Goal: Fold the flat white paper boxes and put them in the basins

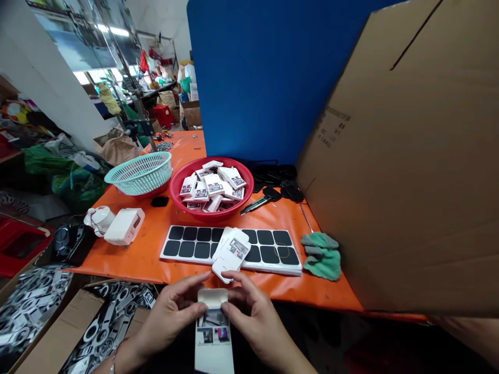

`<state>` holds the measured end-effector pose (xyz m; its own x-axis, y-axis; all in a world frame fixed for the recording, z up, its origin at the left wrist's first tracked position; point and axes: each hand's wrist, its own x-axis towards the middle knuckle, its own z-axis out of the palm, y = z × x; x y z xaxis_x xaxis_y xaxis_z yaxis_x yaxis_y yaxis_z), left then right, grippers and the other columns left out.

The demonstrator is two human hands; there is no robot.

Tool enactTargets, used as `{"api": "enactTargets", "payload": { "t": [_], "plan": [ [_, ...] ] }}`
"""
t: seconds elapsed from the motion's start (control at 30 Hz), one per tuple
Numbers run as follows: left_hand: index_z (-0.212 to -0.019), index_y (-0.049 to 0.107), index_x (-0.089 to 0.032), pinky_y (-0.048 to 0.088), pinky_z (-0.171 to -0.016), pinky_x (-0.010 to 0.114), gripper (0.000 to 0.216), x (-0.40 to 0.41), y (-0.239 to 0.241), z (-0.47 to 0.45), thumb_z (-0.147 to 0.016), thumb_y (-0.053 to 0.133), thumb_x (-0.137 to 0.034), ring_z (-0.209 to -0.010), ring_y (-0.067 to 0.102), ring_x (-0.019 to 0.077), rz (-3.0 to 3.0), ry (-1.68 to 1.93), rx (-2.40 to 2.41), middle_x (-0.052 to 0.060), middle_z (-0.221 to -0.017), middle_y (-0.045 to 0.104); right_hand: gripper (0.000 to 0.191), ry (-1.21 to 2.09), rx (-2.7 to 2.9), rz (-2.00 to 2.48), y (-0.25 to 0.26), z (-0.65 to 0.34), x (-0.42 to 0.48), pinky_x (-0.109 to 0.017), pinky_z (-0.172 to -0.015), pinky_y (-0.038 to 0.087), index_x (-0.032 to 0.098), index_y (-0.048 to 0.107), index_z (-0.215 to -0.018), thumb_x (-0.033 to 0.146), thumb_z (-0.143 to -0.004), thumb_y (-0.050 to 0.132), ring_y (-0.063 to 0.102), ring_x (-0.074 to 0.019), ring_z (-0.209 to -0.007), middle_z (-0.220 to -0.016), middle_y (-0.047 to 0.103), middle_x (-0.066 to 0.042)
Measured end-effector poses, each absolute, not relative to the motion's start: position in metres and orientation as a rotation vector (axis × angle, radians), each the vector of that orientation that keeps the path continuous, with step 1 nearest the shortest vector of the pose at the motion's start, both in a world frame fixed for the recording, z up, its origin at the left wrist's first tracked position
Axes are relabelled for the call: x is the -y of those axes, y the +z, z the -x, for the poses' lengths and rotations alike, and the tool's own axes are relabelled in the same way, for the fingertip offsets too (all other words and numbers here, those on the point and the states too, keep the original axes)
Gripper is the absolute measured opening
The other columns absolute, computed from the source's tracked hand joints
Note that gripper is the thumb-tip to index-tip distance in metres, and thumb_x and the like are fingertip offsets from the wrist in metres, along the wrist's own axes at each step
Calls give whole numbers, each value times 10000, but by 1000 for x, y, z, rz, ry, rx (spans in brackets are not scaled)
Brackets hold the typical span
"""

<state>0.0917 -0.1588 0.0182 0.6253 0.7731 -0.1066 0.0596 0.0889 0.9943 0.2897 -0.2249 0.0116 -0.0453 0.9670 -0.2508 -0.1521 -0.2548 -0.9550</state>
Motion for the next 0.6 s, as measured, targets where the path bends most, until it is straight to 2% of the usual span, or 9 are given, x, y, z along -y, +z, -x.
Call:
{"api": "enactTargets", "payload": {
  "t": [0.03, 0.1, 0.17, 0.37, 0.5, 0.6],
  "plan": [
    [-1142, 710, -238, 509, -794, 273, 331, 159, 20, -91, -828, 721, -343, -892, 659, 192, -1467, 601, -770, 83, -999, 705, 340, 1477, 1044, 1276, 15, -290, 225, -325, -829, 503, 210, 682, -1073, 431, -815, 698, 662, -216, -916, -940, 719, -57],
    [-918, 776, -196, 499, -747, 250, 168, 158, 25, -91, -839, 706, -327, -801, 656, 172, -1602, 571, -776, 77, -867, 711, 284, 1466, 1206, 1317, 20, -290, 225, -341, -839, 508, 187, 738, -979, 419, -822, 691, 679, -238, -912, -936, 738, -80],
    [-787, 769, -168, 489, -720, 244, 177, 158, 30, -91, -843, 694, -318, -755, 647, 165, -1650, 550, -779, 75, -799, 705, 272, 1439, 1288, 1353, 24, -288, 224, -333, -797, 512, 173, 759, -870, 429, -832, 672, 683, -237, -853, -892, 745, -85],
    [-816, 701, -122, 455, -663, 236, 262, 151, 33, -99, -757, 763, -369, -706, 581, 146, -1294, 492, -925, 56, -775, 661, 291, 1367, 1147, 1472, 27, -279, 214, -276, -620, 448, 162, 713, -815, 450, -798, 680, 585, -173, -668, -719, 672, -38],
    [-768, 705, -116, 444, -674, 217, 286, 150, 33, -99, -696, 827, -365, -696, 567, 126, -1094, 449, -851, 38, -744, 658, 322, 1510, 974, 1367, 25, -282, 217, -265, -628, 456, 164, 712, -779, 481, -738, 751, 589, -166, -677, -732, 677, -34],
    [-784, 745, -135, 468, -713, 233, 260, 157, 31, -94, -746, 789, -388, -753, 610, 152, -1119, 468, -811, 61, -809, 687, 336, 1541, 936, 1346, 22, -286, 226, -289, -672, 490, 184, 760, -813, 514, -756, 733, 635, -196, -723, -779, 719, -60]
  ]
}}
